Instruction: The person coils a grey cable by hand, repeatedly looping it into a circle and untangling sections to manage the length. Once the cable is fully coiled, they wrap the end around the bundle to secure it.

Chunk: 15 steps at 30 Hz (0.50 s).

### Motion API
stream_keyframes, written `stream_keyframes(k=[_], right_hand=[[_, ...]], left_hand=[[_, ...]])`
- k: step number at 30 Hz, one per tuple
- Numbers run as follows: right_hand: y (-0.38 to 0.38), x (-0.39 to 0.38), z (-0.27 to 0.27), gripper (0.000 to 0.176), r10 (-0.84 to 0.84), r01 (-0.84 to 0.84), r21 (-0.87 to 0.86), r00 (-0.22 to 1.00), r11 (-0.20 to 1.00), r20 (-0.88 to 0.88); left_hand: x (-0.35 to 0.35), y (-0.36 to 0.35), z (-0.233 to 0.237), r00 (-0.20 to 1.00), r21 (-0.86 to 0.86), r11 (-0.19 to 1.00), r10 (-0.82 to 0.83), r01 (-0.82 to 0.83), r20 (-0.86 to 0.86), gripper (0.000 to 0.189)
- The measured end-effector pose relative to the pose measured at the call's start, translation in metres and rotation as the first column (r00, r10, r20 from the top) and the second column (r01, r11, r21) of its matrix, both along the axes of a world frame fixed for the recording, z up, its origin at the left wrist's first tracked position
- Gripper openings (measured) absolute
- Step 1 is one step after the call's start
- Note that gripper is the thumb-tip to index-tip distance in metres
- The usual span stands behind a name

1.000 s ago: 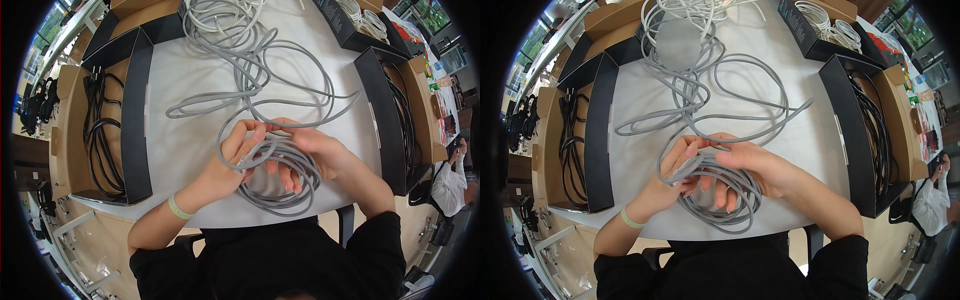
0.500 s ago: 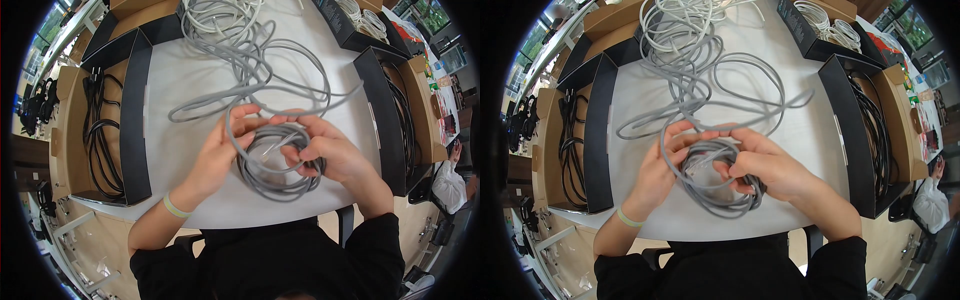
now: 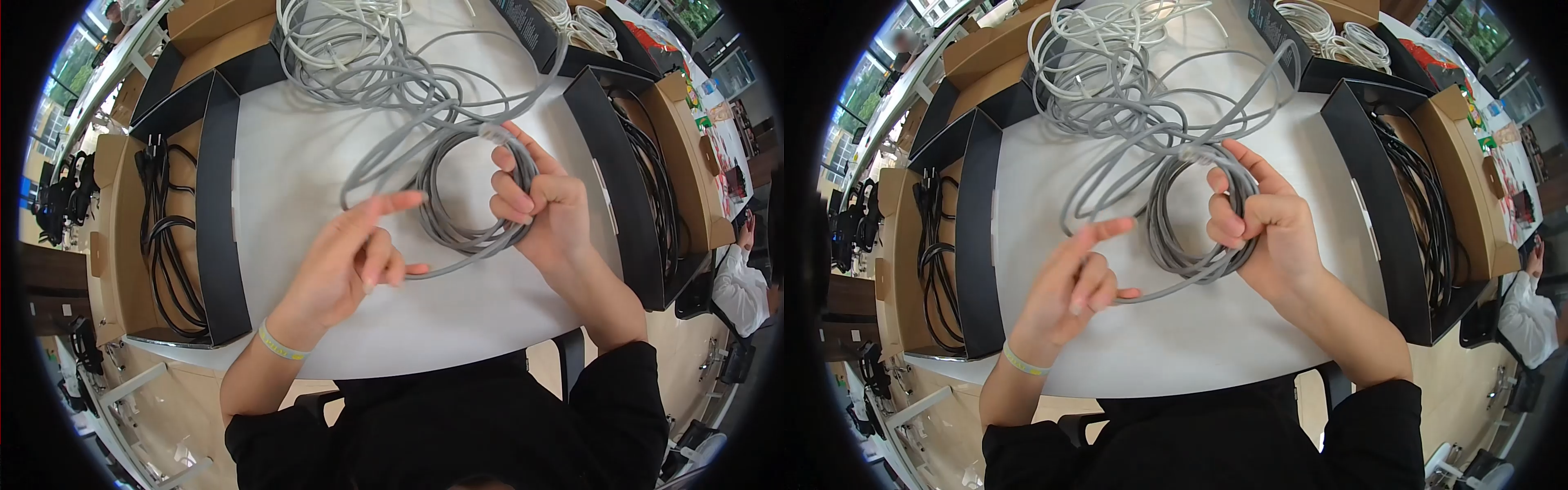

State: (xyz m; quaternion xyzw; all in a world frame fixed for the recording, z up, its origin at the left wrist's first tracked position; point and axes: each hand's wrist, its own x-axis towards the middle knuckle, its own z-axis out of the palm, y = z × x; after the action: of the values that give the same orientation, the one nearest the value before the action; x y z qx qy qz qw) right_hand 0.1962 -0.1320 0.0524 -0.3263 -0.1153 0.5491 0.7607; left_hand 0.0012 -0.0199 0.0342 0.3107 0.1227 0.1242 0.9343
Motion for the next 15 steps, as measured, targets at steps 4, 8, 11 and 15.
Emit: stream_keyframes(k=[4,8,11,15], right_hand=[[0.001,0.005,-0.006,0.064,0.025,-0.024,0.020,0.998,1.000,-0.061],[-0.001,0.012,-0.014,0.057,0.241,-0.229,0.176,0.969,0.957,-0.050],[-0.001,0.004,-0.003,0.054,0.202,-0.193,0.111,0.977,0.975,-0.075],[0.001,0.005,-0.014,0.064,0.394,-0.353,0.297,0.915,0.887,-0.088]], left_hand=[[0.006,-0.007,0.002,0.955,0.169,0.981,-0.046,0.099,-0.292,0.043],[0.007,-0.012,-0.001,0.925,0.173,0.977,-0.053,0.126,-0.376,0.046],[0.003,-0.006,-0.012,0.926,0.184,0.964,-0.114,0.190,-0.360,0.047],[0.003,-0.012,-0.009,0.957,0.322,0.936,-0.049,0.144,-0.287,0.049]])
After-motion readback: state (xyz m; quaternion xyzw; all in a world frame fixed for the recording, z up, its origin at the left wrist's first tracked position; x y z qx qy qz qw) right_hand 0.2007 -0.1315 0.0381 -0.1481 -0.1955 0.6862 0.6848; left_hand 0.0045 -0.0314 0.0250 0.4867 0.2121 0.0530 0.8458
